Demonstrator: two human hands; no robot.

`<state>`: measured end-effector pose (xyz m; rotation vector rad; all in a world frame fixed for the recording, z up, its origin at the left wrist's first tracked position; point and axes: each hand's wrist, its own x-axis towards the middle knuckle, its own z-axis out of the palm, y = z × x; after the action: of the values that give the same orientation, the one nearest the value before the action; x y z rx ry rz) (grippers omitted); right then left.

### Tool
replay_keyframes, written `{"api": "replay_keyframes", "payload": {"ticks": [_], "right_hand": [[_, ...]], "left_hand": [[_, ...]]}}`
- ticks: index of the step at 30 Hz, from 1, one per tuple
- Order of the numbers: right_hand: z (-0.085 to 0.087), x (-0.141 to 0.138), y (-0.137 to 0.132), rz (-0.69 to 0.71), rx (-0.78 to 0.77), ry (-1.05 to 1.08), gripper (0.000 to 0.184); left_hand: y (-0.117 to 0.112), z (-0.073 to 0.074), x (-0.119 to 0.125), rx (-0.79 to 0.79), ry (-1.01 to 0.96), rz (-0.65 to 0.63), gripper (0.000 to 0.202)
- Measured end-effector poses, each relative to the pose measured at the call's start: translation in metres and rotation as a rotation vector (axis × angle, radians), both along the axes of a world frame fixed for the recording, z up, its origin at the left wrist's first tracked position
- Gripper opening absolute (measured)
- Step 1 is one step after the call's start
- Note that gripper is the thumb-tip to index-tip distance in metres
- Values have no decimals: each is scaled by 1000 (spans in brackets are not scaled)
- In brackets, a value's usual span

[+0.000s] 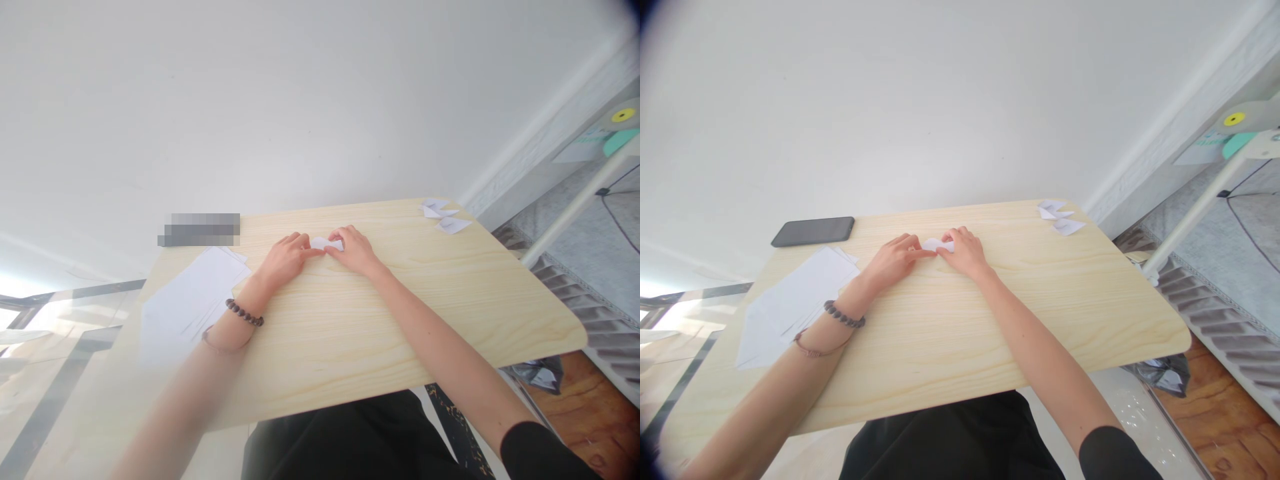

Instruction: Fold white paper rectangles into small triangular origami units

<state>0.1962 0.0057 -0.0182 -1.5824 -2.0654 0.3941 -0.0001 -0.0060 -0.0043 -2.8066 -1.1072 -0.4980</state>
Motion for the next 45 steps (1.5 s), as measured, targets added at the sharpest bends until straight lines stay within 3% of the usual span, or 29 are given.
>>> {"api": "replay_keyframes", "payload": {"ticks": [14,25,39,45], "right_hand": [[-4,-5,-3,-72,95,-47,27],[-2,0,0,-216,26,-60,37],[0,15,8,-296,-37,-84,42],[-3,15,5,-265,21,-130,36]], "left_hand": [[-6,2,6,-45,-56,-10,39],[-6,3,0,-24,-122,-39,29],[-4,5,-2,-11,-141,-58,28],[-4,3,-5,-25,-157,-70,29]]}}
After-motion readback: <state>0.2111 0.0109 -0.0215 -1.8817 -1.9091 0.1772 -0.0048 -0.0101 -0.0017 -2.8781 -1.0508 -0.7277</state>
